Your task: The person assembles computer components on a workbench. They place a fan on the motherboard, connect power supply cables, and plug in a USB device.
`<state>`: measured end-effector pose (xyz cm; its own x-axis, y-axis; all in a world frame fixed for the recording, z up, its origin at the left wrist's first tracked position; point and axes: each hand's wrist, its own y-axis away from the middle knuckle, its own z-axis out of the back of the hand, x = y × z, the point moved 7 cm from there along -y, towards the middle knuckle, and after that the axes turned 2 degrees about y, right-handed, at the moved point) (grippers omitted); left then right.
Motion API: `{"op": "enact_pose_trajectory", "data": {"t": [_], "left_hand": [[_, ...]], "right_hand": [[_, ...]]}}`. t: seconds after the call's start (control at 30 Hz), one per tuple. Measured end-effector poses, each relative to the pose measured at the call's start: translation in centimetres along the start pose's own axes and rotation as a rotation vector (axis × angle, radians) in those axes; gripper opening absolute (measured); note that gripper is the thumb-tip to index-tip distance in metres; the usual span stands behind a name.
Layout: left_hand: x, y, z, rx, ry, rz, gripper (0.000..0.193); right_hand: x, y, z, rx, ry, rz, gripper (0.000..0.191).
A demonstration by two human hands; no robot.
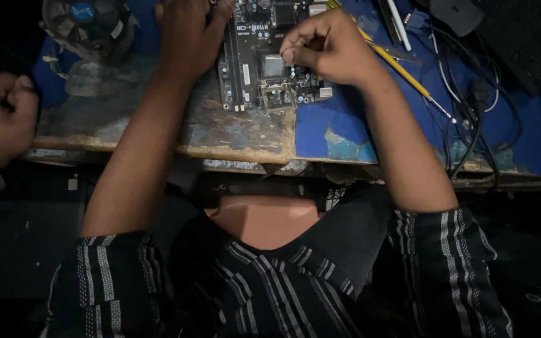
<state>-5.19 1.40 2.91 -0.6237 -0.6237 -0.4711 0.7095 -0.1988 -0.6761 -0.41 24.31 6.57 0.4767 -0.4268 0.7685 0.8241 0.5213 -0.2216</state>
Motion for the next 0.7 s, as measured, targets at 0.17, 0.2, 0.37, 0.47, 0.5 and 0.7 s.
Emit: {"op": "enact_pose_trajectory", "data": {"t": [0.17, 0.2, 0.37, 0.47, 0.5, 0.7], "left_hand": [[-0.8, 0.2, 0.5, -0.066, 0.004, -0.11, 0.023], [-0.9, 0.2, 0.6, -0.082, -0.009, -0.137, 0.022], [0.1, 0.0, -0.1, -0.003, 0.006, -0.031, 0.029], [0.4, -0.1, -0.3, 0.035, 0.006, -0.008, 0.035], [0.5, -0.1, -0.4, 0.046, 0.009, -0.005, 0.036], [-0.1, 0.2, 0.1, -0.041, 0.066, -0.143, 0.025]], "right_hand": [[-0.3, 0.0, 0.2, 0.003, -0.023, 0.02, 0.006], [-0.2, 0.0, 0.2, 0.006, -0.038, 0.033, 0.007], [0.0, 0.0, 0.1, 0.0, -0.018, 0.031, 0.005], [-0.2, 0.1, 0.2, -0.004, -0.012, -0.005, 0.005], [-0.4, 0.1, 0.2, -0.007, 0.0, -0.018, 0.005], [-0.3, 0.0, 0.1, 0.005, -0.066, 0.081, 0.006]]}}
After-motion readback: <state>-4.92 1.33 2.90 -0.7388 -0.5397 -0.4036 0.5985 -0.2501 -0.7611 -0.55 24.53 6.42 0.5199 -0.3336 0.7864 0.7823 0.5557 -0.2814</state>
